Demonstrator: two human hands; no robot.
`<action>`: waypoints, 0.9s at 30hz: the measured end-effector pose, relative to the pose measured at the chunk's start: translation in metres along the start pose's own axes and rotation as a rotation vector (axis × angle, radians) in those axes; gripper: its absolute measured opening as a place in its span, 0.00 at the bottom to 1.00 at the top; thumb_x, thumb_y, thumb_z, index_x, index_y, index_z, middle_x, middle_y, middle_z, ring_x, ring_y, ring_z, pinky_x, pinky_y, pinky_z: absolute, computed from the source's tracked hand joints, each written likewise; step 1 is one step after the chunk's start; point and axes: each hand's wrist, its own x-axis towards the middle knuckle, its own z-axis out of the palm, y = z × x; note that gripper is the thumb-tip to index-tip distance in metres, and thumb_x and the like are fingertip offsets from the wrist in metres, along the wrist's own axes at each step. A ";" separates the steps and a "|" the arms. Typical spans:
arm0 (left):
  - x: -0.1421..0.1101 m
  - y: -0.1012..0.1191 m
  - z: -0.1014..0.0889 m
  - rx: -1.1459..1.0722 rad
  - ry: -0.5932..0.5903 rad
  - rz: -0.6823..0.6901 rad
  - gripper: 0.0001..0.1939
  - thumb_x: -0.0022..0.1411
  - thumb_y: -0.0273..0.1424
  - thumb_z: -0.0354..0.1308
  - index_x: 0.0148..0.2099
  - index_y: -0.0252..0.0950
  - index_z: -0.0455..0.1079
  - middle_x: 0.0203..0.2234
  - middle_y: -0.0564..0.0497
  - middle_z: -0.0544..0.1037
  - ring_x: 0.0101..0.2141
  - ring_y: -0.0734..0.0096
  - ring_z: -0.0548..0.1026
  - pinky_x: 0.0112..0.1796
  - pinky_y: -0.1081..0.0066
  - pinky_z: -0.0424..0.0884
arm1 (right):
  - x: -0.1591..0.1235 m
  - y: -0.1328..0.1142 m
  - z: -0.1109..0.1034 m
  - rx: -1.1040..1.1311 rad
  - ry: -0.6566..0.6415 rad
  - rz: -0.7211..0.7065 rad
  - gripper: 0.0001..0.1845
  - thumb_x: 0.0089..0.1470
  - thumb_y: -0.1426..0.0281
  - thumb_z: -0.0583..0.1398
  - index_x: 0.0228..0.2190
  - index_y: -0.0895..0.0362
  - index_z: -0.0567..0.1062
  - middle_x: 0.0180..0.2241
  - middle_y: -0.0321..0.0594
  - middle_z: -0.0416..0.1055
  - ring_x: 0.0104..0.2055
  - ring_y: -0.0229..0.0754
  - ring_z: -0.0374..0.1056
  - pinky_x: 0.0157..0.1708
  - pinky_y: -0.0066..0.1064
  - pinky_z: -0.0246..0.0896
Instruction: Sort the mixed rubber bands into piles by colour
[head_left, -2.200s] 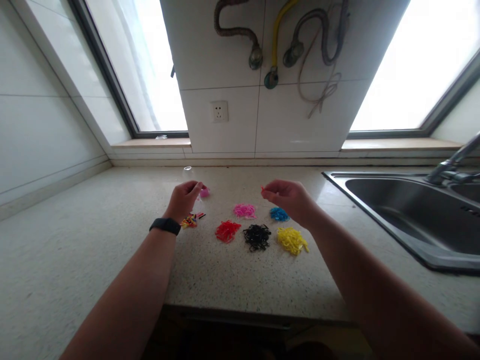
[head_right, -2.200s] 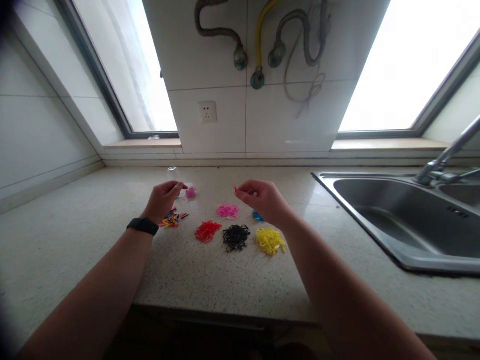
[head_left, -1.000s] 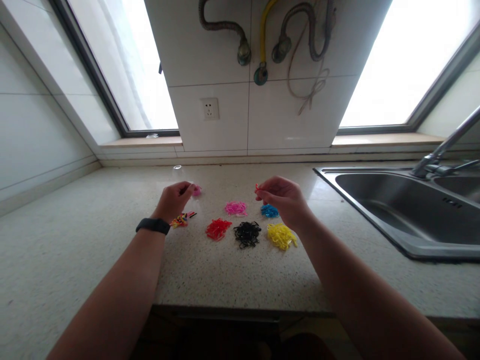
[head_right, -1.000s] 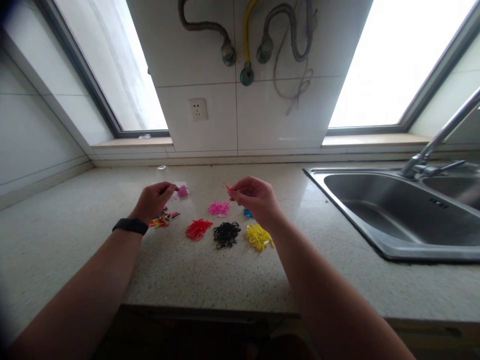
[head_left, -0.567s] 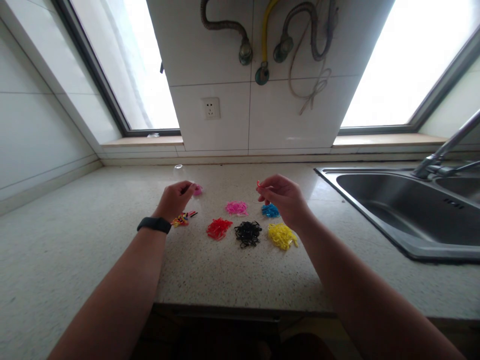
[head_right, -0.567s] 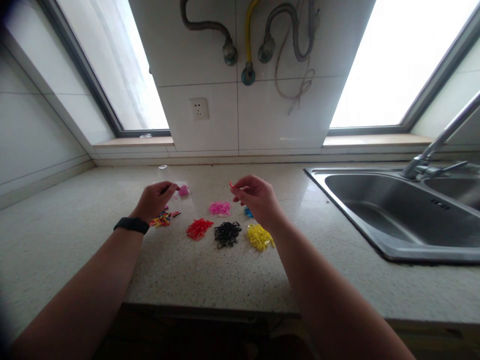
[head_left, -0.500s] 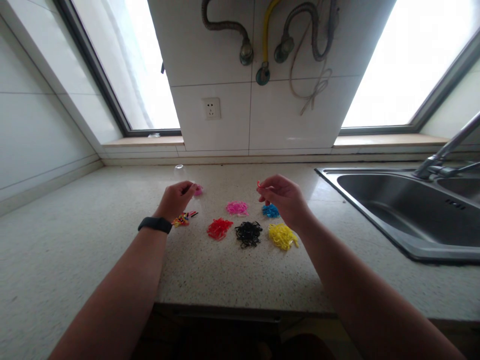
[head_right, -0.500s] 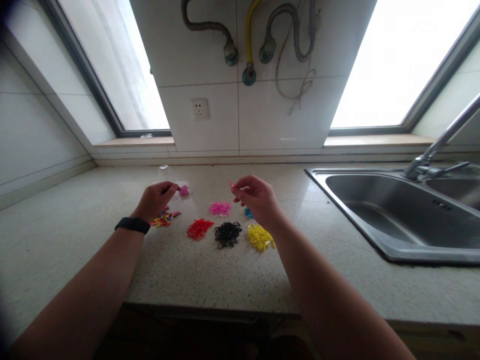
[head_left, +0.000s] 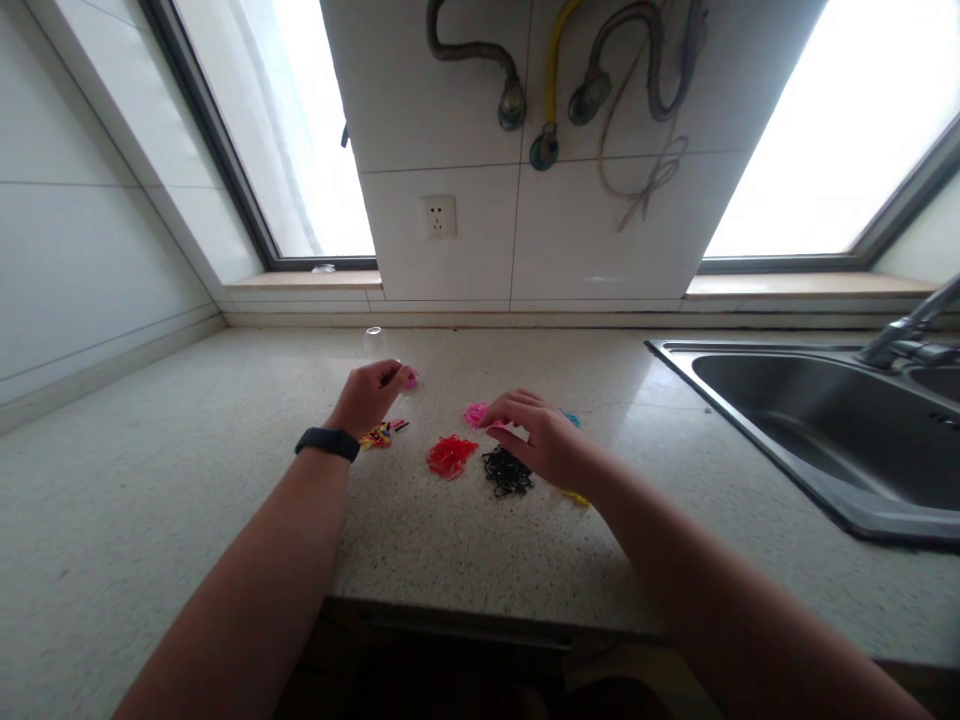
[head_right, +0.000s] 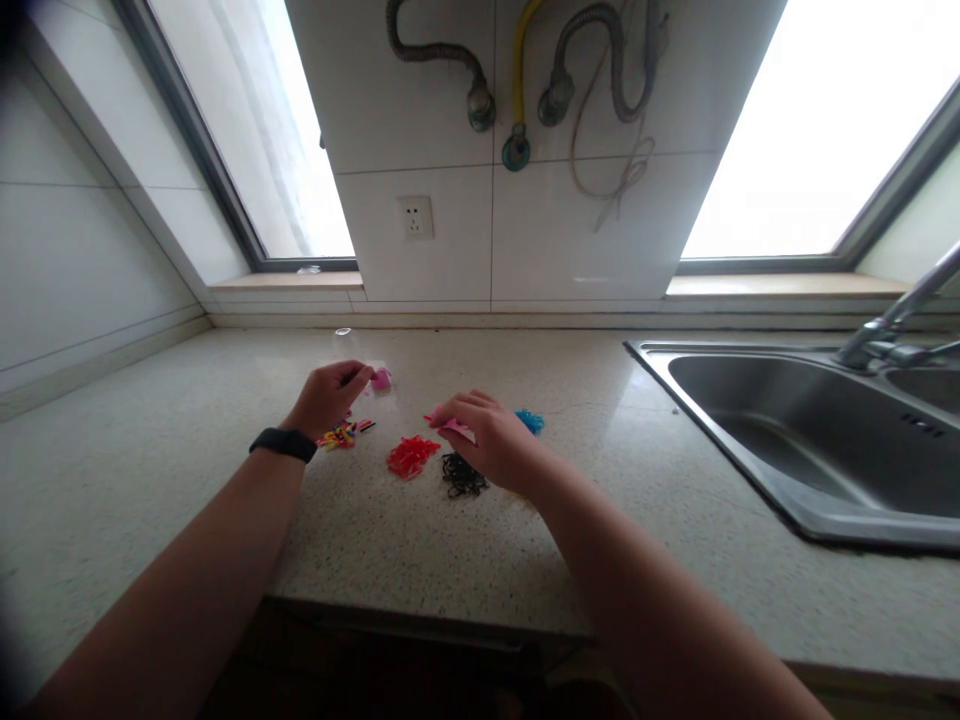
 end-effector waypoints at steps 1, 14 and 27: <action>0.000 0.000 0.000 0.003 -0.003 0.003 0.17 0.65 0.41 0.54 0.36 0.34 0.79 0.17 0.54 0.71 0.20 0.74 0.65 0.23 0.74 0.59 | 0.000 -0.002 0.001 -0.034 -0.047 -0.031 0.08 0.63 0.71 0.58 0.43 0.55 0.76 0.43 0.44 0.76 0.48 0.43 0.67 0.50 0.37 0.61; 0.001 -0.003 0.001 0.039 -0.042 0.032 0.19 0.66 0.41 0.53 0.36 0.33 0.79 0.19 0.54 0.72 0.20 0.76 0.62 0.23 0.74 0.55 | 0.001 -0.012 0.022 -0.301 -0.370 -0.111 0.15 0.62 0.75 0.56 0.48 0.52 0.76 0.48 0.42 0.76 0.52 0.47 0.65 0.58 0.44 0.52; 0.001 -0.003 0.002 0.070 -0.056 0.048 0.19 0.67 0.40 0.52 0.37 0.32 0.79 0.22 0.52 0.75 0.23 0.75 0.66 0.25 0.75 0.58 | 0.002 -0.008 0.021 -0.432 -0.294 -0.112 0.13 0.66 0.71 0.54 0.47 0.53 0.77 0.46 0.42 0.75 0.50 0.47 0.66 0.53 0.40 0.56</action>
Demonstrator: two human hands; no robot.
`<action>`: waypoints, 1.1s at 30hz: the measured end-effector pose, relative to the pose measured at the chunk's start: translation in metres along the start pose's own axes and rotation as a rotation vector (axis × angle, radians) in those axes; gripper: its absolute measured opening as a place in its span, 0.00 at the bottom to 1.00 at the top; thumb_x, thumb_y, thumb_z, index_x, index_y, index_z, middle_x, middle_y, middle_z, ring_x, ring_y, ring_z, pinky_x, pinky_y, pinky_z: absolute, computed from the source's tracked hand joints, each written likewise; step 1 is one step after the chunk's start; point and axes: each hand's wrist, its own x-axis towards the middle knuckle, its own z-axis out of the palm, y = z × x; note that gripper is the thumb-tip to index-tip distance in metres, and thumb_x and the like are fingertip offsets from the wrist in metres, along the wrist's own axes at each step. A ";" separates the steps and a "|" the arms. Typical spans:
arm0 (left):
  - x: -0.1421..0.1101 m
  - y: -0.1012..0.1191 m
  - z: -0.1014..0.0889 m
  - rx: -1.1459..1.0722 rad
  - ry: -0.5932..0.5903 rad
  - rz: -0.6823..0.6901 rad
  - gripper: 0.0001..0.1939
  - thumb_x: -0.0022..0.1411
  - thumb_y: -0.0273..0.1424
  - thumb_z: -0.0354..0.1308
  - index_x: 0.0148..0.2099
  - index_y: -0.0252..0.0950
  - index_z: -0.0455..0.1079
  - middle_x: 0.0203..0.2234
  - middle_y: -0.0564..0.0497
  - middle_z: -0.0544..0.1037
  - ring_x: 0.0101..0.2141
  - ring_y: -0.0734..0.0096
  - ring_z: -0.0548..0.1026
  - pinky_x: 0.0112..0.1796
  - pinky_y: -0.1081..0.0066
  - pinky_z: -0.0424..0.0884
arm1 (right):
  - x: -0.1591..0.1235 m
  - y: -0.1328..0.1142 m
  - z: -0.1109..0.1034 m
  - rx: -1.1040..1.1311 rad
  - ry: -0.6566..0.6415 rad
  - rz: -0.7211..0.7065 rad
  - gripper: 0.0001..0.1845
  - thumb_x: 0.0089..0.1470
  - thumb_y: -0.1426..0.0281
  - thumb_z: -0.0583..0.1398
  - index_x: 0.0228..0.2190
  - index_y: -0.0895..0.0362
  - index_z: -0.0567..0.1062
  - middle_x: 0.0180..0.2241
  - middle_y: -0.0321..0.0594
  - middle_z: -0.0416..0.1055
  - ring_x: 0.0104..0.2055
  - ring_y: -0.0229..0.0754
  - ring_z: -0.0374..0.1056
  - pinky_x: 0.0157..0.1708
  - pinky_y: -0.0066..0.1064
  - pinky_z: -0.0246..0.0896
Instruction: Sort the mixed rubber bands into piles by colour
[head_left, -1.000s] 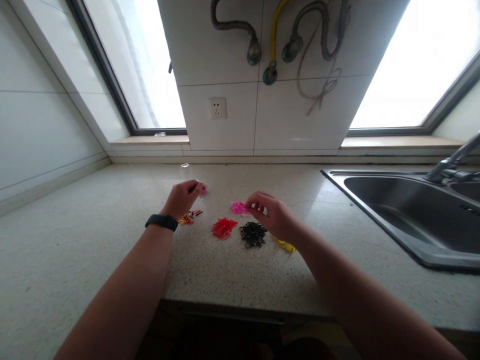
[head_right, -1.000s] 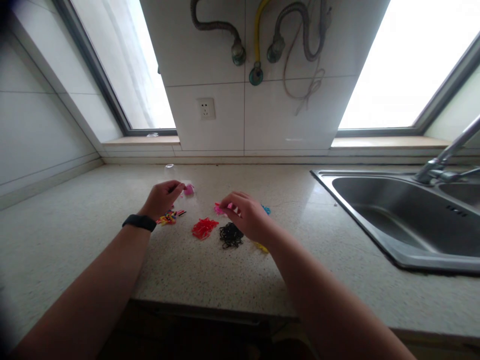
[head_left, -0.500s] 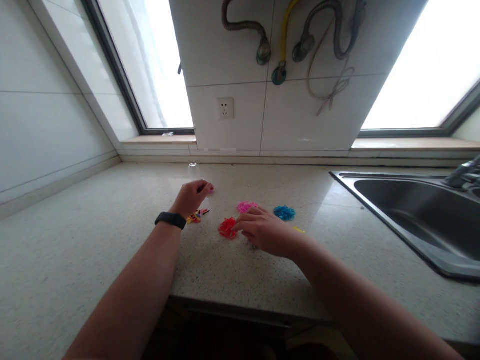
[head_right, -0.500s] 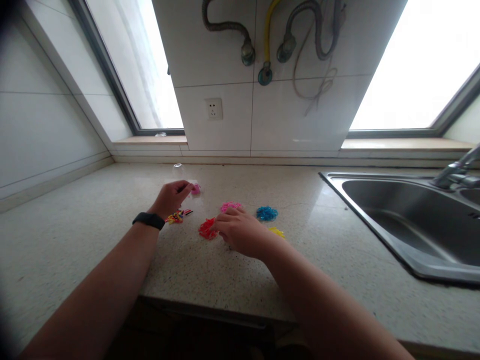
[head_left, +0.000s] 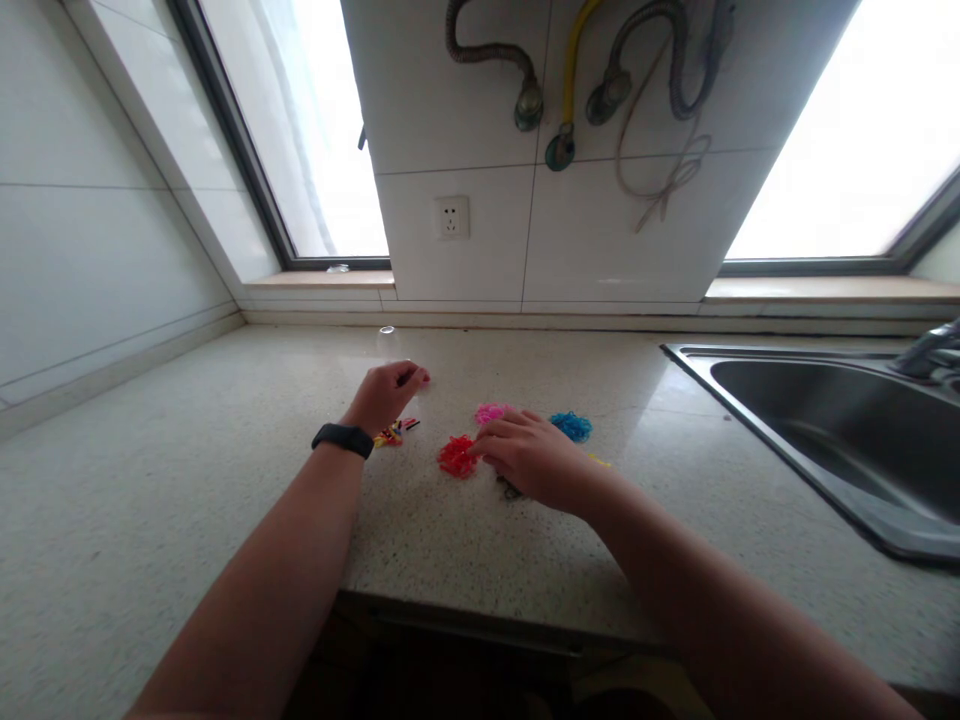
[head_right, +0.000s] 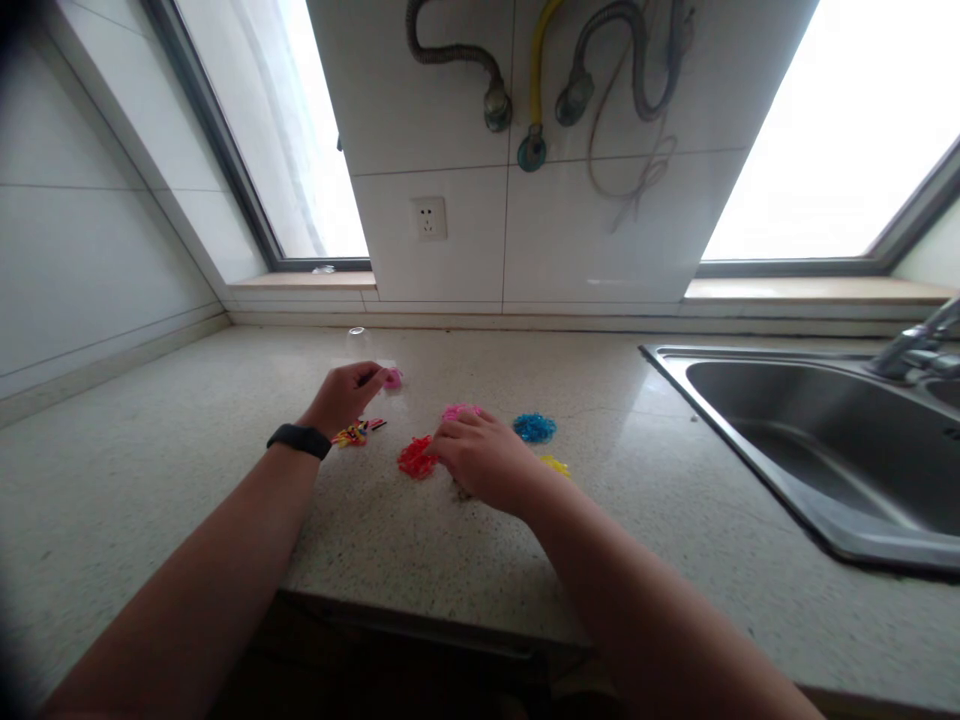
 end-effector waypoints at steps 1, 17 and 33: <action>0.000 0.000 0.000 0.002 -0.001 -0.001 0.19 0.67 0.40 0.52 0.37 0.32 0.79 0.22 0.52 0.75 0.23 0.75 0.65 0.25 0.75 0.58 | -0.001 0.003 -0.002 0.001 0.021 0.019 0.13 0.66 0.72 0.54 0.47 0.53 0.77 0.46 0.42 0.75 0.49 0.46 0.66 0.51 0.39 0.57; 0.001 -0.007 -0.009 0.061 -0.142 -0.022 0.21 0.66 0.44 0.52 0.40 0.33 0.80 0.21 0.53 0.74 0.24 0.74 0.66 0.27 0.74 0.59 | -0.032 0.080 -0.021 0.011 0.451 0.367 0.11 0.60 0.73 0.57 0.40 0.54 0.79 0.37 0.41 0.77 0.40 0.45 0.69 0.43 0.37 0.62; -0.005 -0.025 -0.034 0.118 -0.652 -0.182 0.17 0.53 0.45 0.64 0.34 0.36 0.79 0.26 0.50 0.80 0.28 0.69 0.73 0.30 0.72 0.63 | -0.043 0.117 -0.001 0.117 0.513 0.628 0.13 0.56 0.69 0.56 0.36 0.54 0.81 0.31 0.42 0.76 0.29 0.42 0.66 0.33 0.34 0.59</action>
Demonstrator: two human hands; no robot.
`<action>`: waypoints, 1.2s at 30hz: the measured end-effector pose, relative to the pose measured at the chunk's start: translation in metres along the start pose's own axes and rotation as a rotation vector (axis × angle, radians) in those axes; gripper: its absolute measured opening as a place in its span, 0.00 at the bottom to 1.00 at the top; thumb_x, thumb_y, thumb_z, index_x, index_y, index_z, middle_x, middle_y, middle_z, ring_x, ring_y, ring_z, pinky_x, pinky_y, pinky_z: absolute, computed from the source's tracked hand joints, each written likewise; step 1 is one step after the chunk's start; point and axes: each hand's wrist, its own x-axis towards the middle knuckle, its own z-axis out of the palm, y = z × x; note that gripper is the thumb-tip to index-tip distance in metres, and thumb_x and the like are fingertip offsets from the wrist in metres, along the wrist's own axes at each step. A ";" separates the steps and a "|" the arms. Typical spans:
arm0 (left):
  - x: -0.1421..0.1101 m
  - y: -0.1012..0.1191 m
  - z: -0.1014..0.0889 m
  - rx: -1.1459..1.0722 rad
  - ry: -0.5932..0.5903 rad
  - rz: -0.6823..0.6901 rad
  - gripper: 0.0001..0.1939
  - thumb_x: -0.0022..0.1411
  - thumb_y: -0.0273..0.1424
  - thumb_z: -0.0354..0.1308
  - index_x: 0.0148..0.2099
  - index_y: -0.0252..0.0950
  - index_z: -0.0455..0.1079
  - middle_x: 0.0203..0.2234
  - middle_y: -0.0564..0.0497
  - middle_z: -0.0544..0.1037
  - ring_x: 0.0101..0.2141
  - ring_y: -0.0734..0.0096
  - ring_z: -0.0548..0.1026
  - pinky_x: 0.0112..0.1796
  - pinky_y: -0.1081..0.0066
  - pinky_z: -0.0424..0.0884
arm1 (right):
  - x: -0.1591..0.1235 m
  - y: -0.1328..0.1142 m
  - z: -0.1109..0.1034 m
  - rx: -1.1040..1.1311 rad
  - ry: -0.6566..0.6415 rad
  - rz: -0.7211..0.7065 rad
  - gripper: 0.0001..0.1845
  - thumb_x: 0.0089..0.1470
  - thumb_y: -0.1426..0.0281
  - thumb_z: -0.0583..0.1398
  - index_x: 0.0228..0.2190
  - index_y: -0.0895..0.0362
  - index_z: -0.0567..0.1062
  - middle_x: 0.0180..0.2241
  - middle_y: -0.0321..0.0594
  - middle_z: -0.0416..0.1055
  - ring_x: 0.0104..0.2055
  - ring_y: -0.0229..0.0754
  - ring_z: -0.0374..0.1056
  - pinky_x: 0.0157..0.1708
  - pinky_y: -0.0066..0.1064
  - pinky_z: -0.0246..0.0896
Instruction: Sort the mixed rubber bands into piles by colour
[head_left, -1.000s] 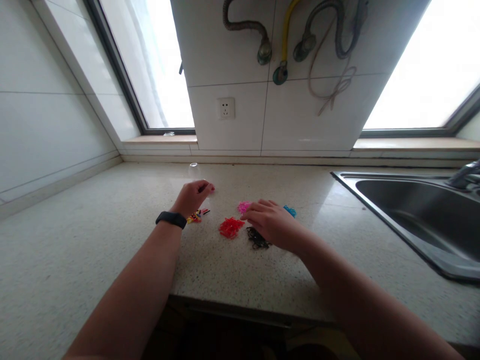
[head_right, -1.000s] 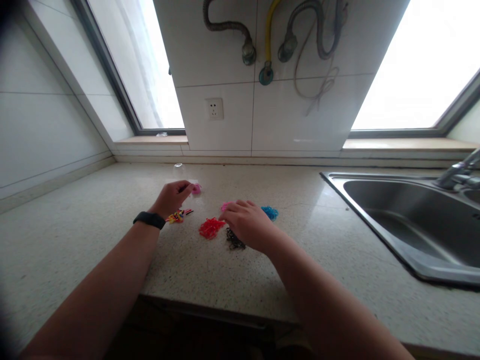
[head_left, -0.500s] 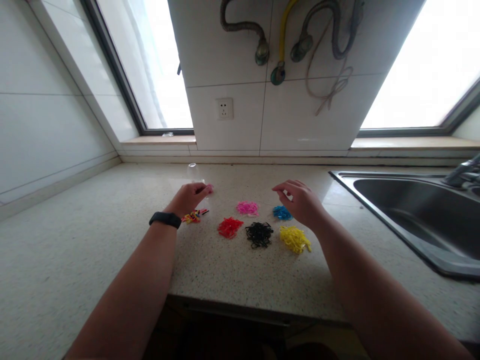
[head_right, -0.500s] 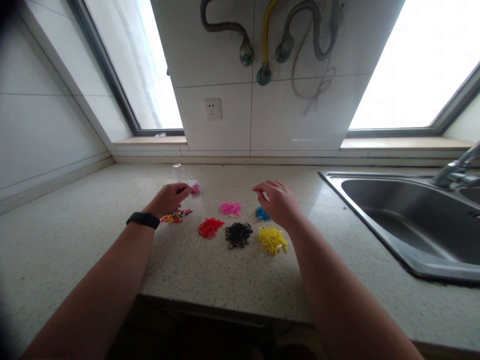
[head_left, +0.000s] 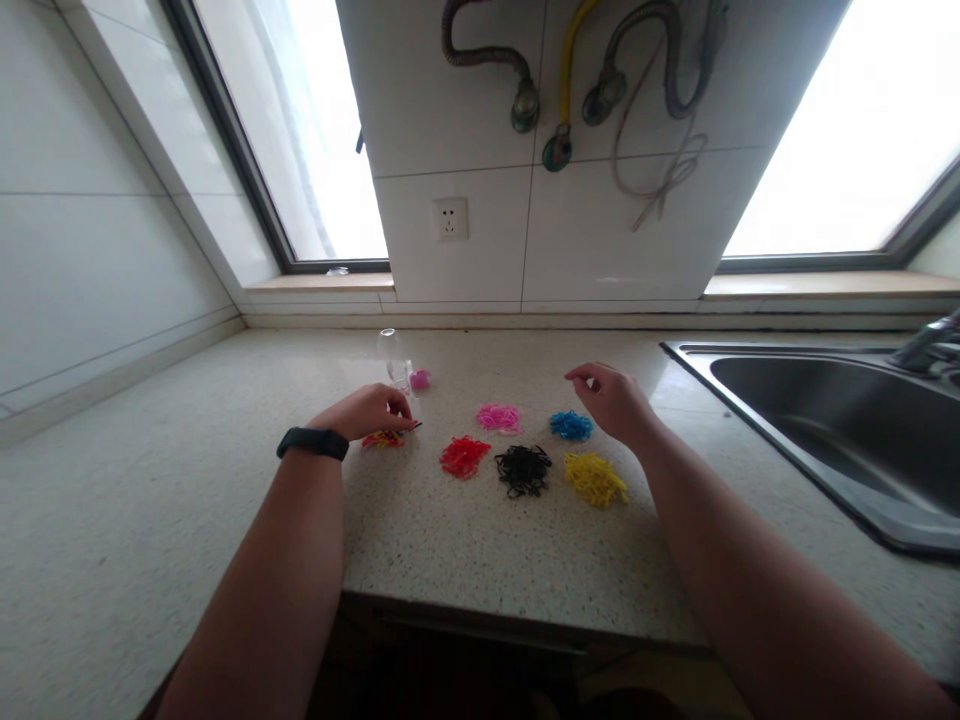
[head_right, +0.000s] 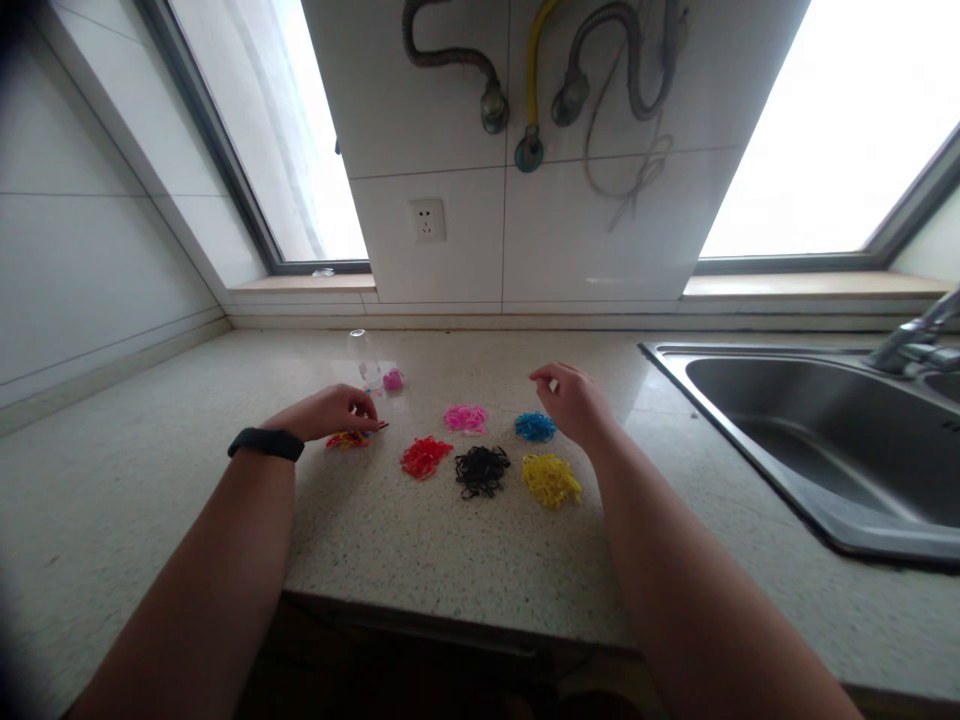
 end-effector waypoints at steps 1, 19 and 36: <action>0.000 0.000 0.000 -0.004 -0.018 -0.009 0.17 0.52 0.44 0.64 0.35 0.36 0.79 0.26 0.50 0.80 0.27 0.69 0.73 0.29 0.72 0.63 | 0.000 0.000 0.000 0.002 -0.001 0.004 0.13 0.56 0.69 0.56 0.36 0.54 0.81 0.31 0.42 0.76 0.29 0.42 0.66 0.33 0.34 0.59; 0.004 -0.002 0.003 -0.049 0.102 0.096 0.14 0.57 0.43 0.62 0.35 0.38 0.80 0.25 0.50 0.80 0.26 0.70 0.74 0.28 0.73 0.65 | 0.000 -0.001 0.002 -0.001 -0.019 -0.005 0.13 0.56 0.69 0.56 0.36 0.54 0.81 0.33 0.41 0.76 0.29 0.41 0.67 0.33 0.34 0.60; 0.001 0.078 0.028 -0.575 0.255 0.290 0.14 0.57 0.41 0.65 0.36 0.34 0.76 0.29 0.49 0.77 0.30 0.73 0.70 0.32 0.71 0.68 | -0.001 -0.008 -0.002 -0.001 -0.001 -0.003 0.13 0.56 0.70 0.56 0.36 0.53 0.81 0.33 0.40 0.77 0.30 0.42 0.68 0.34 0.34 0.61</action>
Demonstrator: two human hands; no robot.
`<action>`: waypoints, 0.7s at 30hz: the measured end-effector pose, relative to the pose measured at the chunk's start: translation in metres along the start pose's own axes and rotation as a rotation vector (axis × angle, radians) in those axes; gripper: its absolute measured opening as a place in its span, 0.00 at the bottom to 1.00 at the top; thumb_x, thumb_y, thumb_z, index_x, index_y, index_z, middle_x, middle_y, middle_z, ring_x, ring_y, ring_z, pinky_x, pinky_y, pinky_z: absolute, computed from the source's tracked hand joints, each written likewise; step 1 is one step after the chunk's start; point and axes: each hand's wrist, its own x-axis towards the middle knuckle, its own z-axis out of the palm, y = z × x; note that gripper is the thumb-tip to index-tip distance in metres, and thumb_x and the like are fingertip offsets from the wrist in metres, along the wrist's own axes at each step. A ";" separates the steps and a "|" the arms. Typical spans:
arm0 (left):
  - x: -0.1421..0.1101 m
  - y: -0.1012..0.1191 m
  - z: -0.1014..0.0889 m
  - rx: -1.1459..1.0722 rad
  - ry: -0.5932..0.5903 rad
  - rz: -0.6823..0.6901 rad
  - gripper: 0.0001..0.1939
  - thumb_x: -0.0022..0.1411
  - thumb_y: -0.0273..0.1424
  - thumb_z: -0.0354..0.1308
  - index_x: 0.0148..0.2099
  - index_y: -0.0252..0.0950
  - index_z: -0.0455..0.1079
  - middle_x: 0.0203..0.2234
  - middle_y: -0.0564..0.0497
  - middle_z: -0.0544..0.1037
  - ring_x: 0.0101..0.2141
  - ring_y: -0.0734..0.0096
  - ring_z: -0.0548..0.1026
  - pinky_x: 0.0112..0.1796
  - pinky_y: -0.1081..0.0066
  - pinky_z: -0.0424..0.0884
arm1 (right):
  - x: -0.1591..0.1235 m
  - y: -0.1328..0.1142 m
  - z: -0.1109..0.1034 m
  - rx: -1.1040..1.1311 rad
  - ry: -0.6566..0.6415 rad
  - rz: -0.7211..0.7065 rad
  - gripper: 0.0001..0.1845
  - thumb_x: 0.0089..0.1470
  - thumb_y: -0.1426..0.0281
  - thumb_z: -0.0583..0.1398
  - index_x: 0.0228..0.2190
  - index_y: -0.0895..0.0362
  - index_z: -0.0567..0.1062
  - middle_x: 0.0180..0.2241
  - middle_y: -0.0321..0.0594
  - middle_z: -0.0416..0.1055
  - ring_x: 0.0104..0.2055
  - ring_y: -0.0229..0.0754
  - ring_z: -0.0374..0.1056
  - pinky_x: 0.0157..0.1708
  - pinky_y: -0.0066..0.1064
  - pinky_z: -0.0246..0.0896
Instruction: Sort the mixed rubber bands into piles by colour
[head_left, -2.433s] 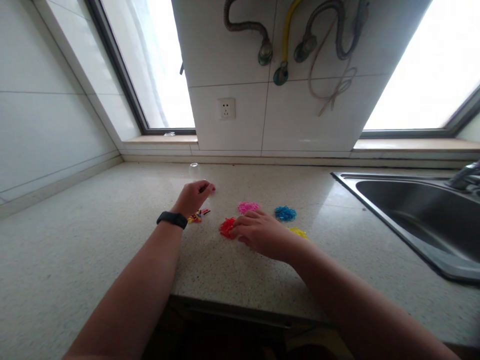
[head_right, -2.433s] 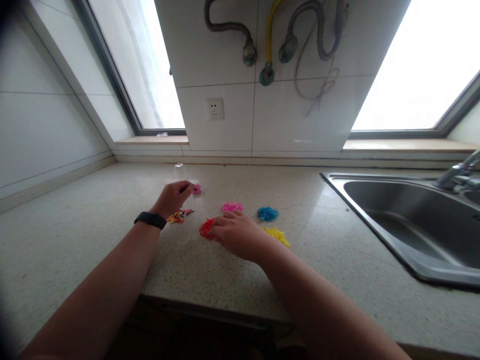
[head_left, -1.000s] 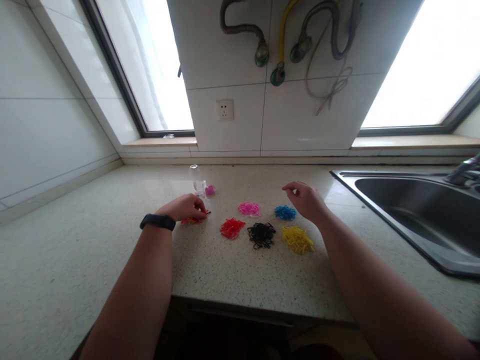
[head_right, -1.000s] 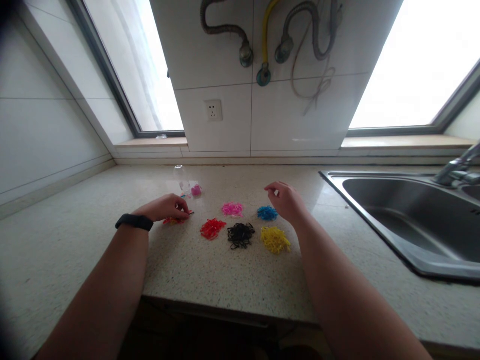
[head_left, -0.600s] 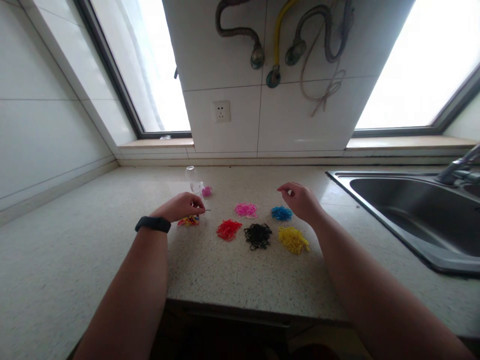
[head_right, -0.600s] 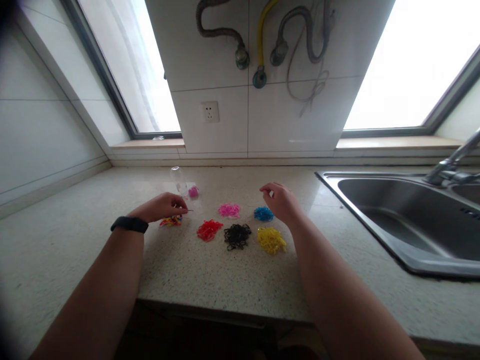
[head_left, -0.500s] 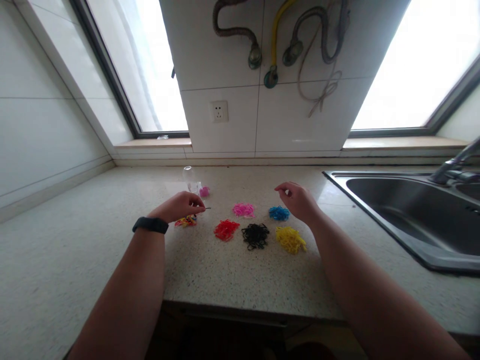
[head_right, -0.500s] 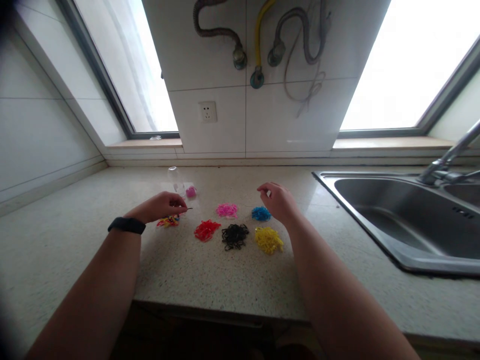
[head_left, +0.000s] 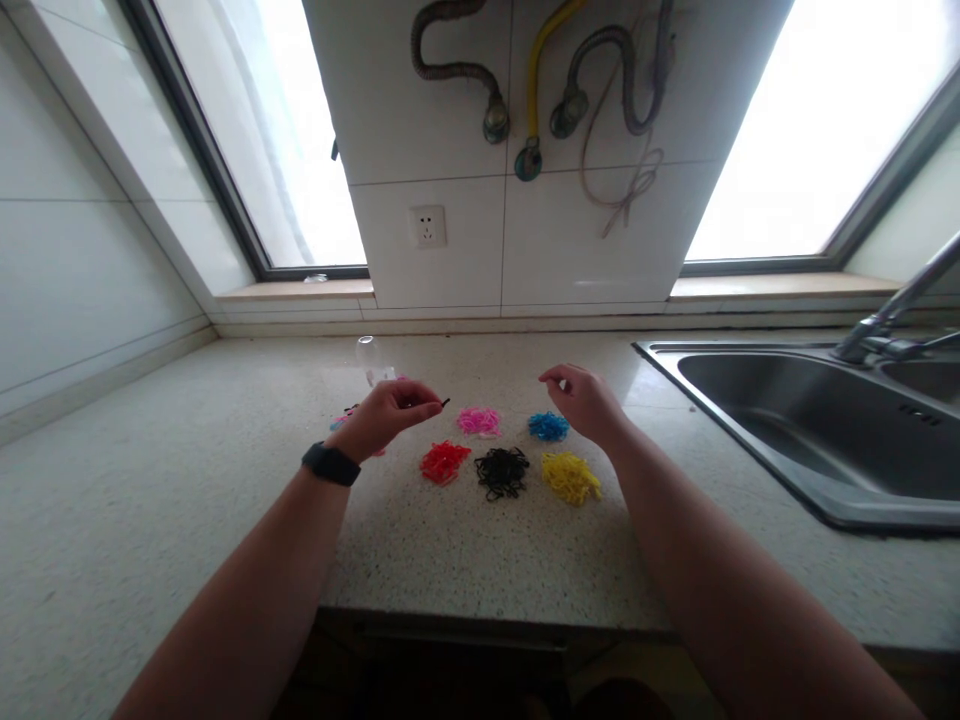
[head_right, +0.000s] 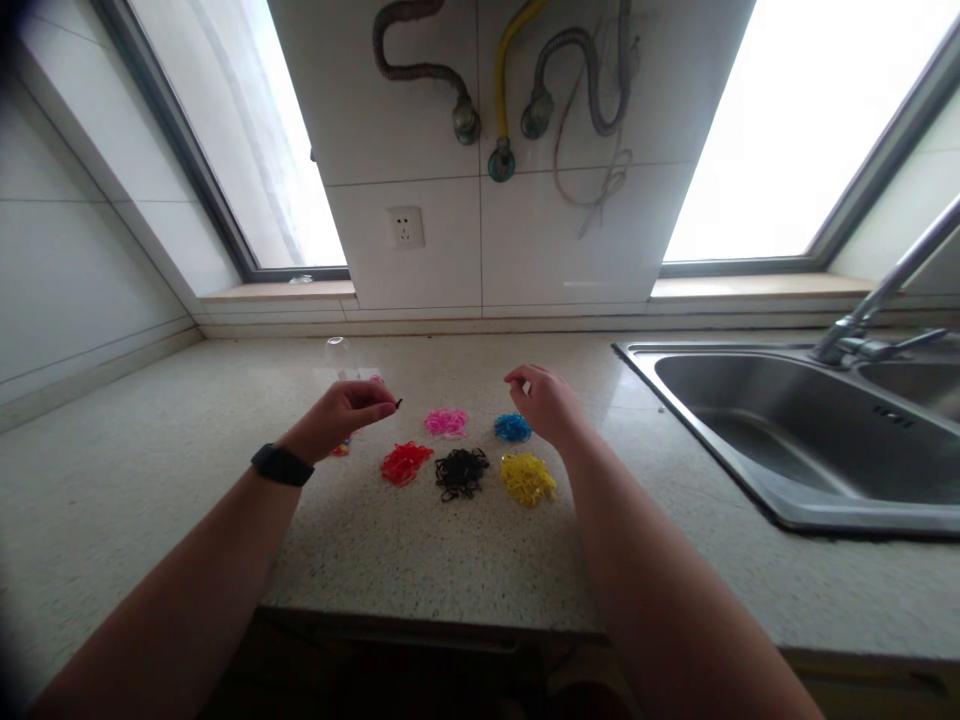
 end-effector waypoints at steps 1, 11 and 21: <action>0.000 0.004 0.007 -0.043 0.001 0.011 0.14 0.57 0.41 0.65 0.36 0.34 0.76 0.29 0.49 0.77 0.30 0.73 0.70 0.33 0.71 0.68 | 0.000 0.000 0.000 -0.002 -0.002 0.001 0.13 0.56 0.70 0.56 0.36 0.53 0.81 0.32 0.40 0.77 0.30 0.41 0.68 0.34 0.34 0.61; -0.003 0.014 0.054 -0.445 0.030 -0.039 0.16 0.55 0.43 0.68 0.37 0.34 0.76 0.21 0.56 0.68 0.21 0.81 0.57 0.22 0.75 0.54 | 0.000 -0.002 0.002 -0.020 -0.031 -0.030 0.13 0.56 0.71 0.55 0.36 0.54 0.80 0.33 0.41 0.78 0.31 0.42 0.68 0.35 0.33 0.62; -0.002 0.013 0.061 -0.460 0.026 -0.068 0.16 0.56 0.44 0.67 0.38 0.35 0.77 0.22 0.56 0.68 0.21 0.81 0.58 0.22 0.75 0.55 | 0.000 -0.002 0.003 -0.016 -0.025 -0.044 0.13 0.55 0.72 0.56 0.36 0.53 0.80 0.34 0.41 0.78 0.32 0.42 0.69 0.36 0.34 0.62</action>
